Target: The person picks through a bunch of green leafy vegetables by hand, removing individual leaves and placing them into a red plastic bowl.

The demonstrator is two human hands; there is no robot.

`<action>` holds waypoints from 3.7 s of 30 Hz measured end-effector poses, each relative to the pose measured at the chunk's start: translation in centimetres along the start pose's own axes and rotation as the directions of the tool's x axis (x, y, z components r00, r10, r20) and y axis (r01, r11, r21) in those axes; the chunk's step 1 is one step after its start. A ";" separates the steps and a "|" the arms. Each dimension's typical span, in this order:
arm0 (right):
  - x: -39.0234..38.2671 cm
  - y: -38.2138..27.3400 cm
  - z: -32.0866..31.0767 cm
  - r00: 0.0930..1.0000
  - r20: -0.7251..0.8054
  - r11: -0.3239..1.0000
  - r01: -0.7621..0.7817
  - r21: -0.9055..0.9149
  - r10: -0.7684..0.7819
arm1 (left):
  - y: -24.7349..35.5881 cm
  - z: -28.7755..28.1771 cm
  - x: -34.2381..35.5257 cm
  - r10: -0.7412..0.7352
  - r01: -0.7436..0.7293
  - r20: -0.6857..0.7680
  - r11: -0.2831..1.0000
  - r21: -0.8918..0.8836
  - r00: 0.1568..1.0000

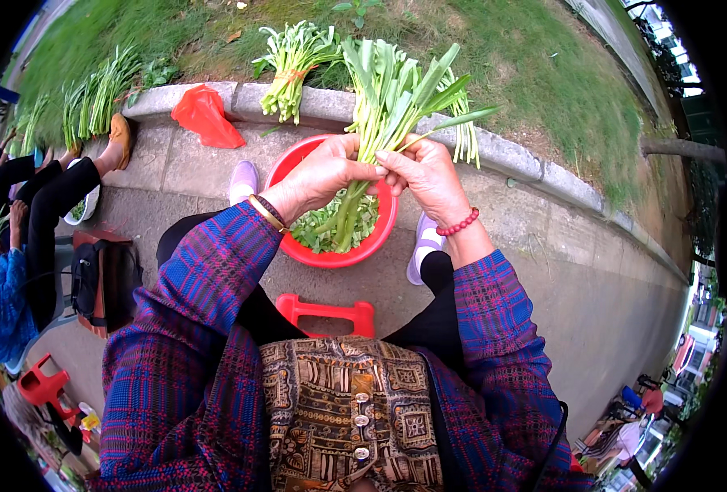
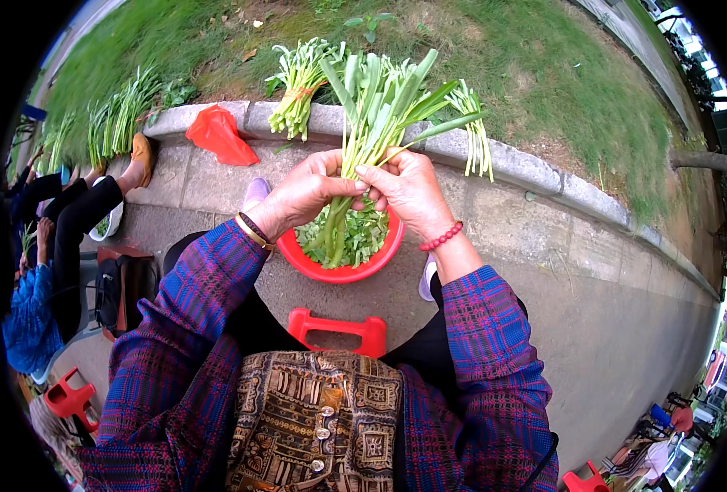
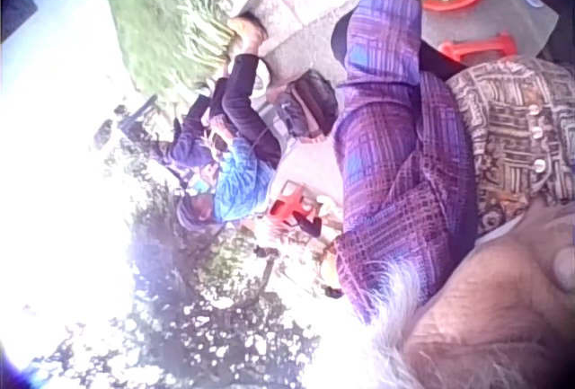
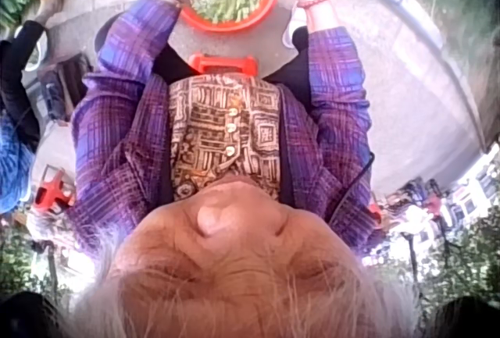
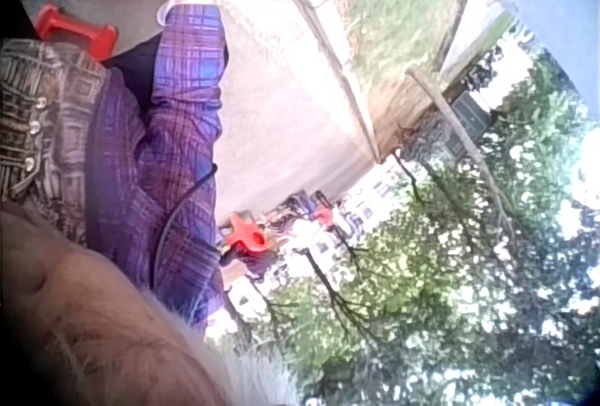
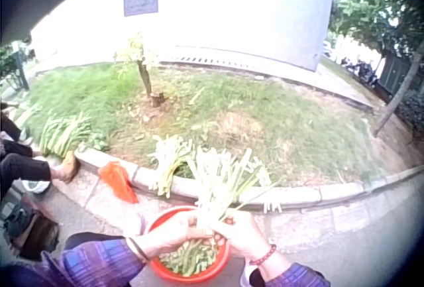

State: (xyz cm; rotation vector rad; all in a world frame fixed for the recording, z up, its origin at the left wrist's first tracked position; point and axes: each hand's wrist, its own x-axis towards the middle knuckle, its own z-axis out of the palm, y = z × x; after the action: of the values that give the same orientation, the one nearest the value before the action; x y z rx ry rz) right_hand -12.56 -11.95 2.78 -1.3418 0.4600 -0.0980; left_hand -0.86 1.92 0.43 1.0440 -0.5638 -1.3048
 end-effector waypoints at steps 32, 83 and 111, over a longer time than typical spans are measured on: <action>-0.5 -4.1 -6.5 0.752 -0.537 0.923 0.336 -0.186 -0.382 | 1.2 -0.8 -0.5 0.139 -0.094 -0.191 0.970 0.226 0.972; -0.3 -3.9 -12.0 0.725 -0.608 0.946 0.268 -0.183 -0.323 | 2.6 -1.3 -2.0 0.036 0.003 -0.097 0.927 0.374 0.995; -0.2 -2.4 -6.6 0.994 -0.094 0.992 0.037 -0.124 -0.049 | 2.2 -2.6 -2.2 -0.102 0.102 -0.015 0.951 0.291 0.995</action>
State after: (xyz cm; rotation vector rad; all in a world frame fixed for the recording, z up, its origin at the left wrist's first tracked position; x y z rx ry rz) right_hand -14.77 -18.44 4.13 -1.4718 0.5258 -0.1737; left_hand 1.91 4.59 1.64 1.3302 -0.7266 -1.3376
